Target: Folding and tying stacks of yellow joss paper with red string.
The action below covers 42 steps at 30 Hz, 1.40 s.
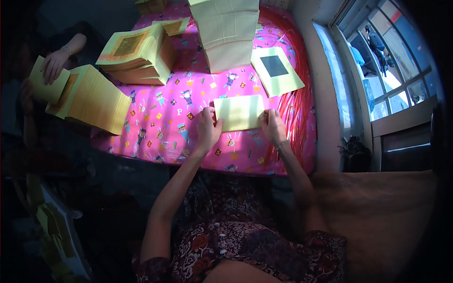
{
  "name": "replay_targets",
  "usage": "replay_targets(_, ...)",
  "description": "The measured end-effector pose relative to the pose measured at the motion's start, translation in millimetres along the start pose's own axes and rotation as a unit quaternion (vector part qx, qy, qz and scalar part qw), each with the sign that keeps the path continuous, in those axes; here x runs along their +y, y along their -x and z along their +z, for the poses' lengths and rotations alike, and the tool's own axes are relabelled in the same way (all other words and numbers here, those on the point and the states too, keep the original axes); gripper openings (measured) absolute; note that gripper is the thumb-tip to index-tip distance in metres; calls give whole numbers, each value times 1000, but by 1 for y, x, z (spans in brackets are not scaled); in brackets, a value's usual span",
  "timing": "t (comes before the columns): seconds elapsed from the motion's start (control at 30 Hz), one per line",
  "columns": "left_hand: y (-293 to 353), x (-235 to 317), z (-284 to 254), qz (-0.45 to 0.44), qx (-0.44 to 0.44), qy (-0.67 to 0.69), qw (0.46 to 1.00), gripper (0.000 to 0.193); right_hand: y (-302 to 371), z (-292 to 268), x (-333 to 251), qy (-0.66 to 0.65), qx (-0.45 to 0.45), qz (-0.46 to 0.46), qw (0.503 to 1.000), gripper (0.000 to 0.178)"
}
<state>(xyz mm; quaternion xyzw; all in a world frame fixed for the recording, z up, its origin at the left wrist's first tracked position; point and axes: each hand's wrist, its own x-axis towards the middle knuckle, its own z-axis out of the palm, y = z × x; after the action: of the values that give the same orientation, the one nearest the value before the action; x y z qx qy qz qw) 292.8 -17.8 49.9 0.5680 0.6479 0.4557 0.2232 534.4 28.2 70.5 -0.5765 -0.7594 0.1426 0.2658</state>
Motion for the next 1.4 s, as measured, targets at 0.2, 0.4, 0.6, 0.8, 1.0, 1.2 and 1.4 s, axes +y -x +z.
replay_targets(0.2, -9, -12, -5, -52, -35, 16, 998, 50, -10, -19, -2, -77, -50, 78, 993, 36)
replay_targets(0.4, -41, -9, -23, -103, -44, 28, 993, 50, -47, -62, -31, -103, 86, 14, 991, 41)
replay_targets(0.6, -103, 22, -62, -115, 3, 168, 979, 43, -129, -116, -85, -104, 231, -177, 951, 38)
replay_targets(0.8, -165, 75, -108, -66, 46, 226, 971, 41, -215, -159, -128, 0, 234, -355, 905, 58)
replay_targets(1.0, -207, 112, -138, -115, 17, 296, 948, 45, -264, -169, -136, 96, 154, -399, 899, 75)
replay_targets(1.2, -231, 128, -149, -186, -49, 378, 906, 57, -287, -160, -138, 163, 151, -428, 876, 75)
replay_targets(1.4, -239, 147, -160, -188, -130, 381, 896, 76, -304, -163, -135, 142, 53, -422, 894, 59)
